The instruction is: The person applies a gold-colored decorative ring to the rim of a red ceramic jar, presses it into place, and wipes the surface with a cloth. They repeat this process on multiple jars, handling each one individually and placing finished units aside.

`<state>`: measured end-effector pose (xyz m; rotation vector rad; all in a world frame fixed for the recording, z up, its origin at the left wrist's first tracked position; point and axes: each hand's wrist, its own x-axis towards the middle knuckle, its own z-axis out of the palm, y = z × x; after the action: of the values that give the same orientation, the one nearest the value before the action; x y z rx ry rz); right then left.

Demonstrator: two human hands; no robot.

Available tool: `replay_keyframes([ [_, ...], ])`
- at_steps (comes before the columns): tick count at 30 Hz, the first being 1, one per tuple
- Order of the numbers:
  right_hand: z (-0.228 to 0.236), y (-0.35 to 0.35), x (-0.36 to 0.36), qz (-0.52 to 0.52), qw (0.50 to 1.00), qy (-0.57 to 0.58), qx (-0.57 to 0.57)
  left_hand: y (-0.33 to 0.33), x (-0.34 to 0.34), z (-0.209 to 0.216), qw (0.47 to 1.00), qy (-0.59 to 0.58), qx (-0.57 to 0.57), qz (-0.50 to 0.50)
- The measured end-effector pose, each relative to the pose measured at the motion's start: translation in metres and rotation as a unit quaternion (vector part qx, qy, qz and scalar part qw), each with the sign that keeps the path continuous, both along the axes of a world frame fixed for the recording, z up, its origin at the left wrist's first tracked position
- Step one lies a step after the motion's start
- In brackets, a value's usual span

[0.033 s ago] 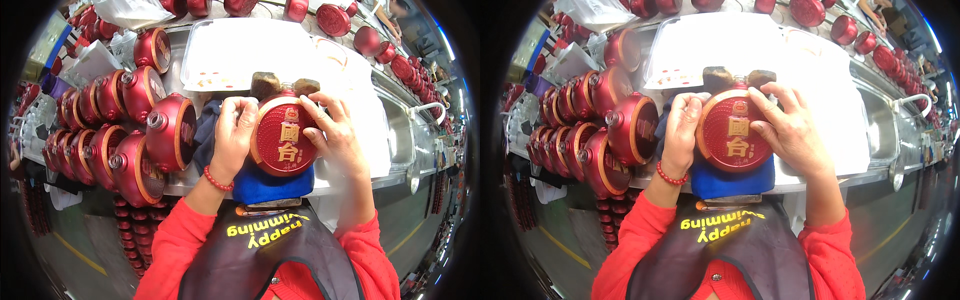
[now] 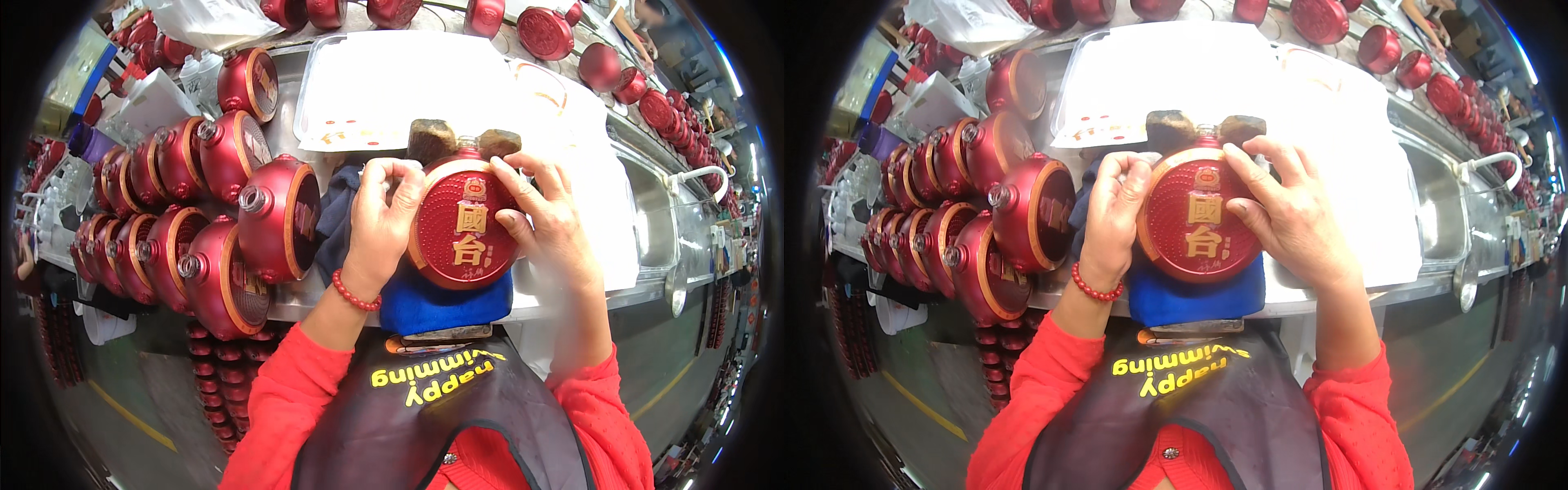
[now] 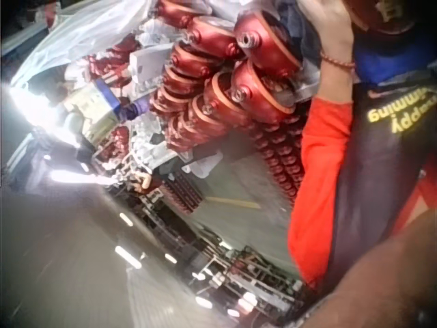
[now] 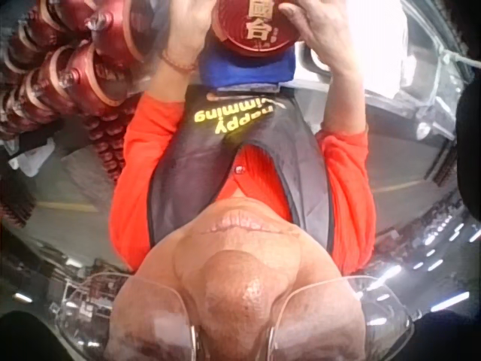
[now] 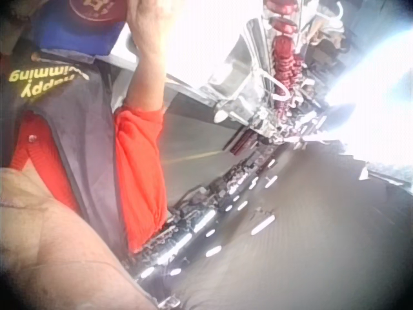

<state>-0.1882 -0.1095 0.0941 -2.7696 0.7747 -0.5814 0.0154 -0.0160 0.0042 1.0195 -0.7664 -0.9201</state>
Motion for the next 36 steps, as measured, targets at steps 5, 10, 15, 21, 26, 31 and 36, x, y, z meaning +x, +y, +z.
replay_keyframes([
  [5, -0.01, -0.006, -0.011, -0.01, 0.999, -0.032, 0.022, -0.005, 0.003, 0.006, 0.999, 0.029, 0.029, -0.006],
  [10, -0.021, -0.012, -0.016, 0.007, 0.992, -0.091, 0.085, -0.011, 0.013, 0.013, 0.997, -0.037, 0.058, -0.014],
  [15, -0.026, -0.014, -0.02, 0.016, 0.993, -0.097, 0.072, -0.015, 0.016, 0.018, 0.987, -0.134, 0.085, 0.0],
  [21, -0.027, -0.014, -0.027, 0.018, 0.992, -0.109, 0.067, -0.016, 0.016, 0.022, 0.98, -0.189, 0.065, 0.006],
  [26, -0.029, -0.015, -0.03, 0.017, 0.989, -0.122, 0.087, 0.0, 0.02, 0.015, 0.996, -0.004, 0.034, -0.081],
  [31, -0.034, -0.015, -0.029, 0.018, 0.99, -0.12, 0.072, 0.005, 0.019, 0.0, 0.993, -0.078, -0.001, -0.086],
  [36, -0.034, -0.012, -0.034, -0.001, 0.989, -0.126, 0.074, 0.01, 0.019, -0.004, 0.993, -0.064, -0.044, -0.084],
])
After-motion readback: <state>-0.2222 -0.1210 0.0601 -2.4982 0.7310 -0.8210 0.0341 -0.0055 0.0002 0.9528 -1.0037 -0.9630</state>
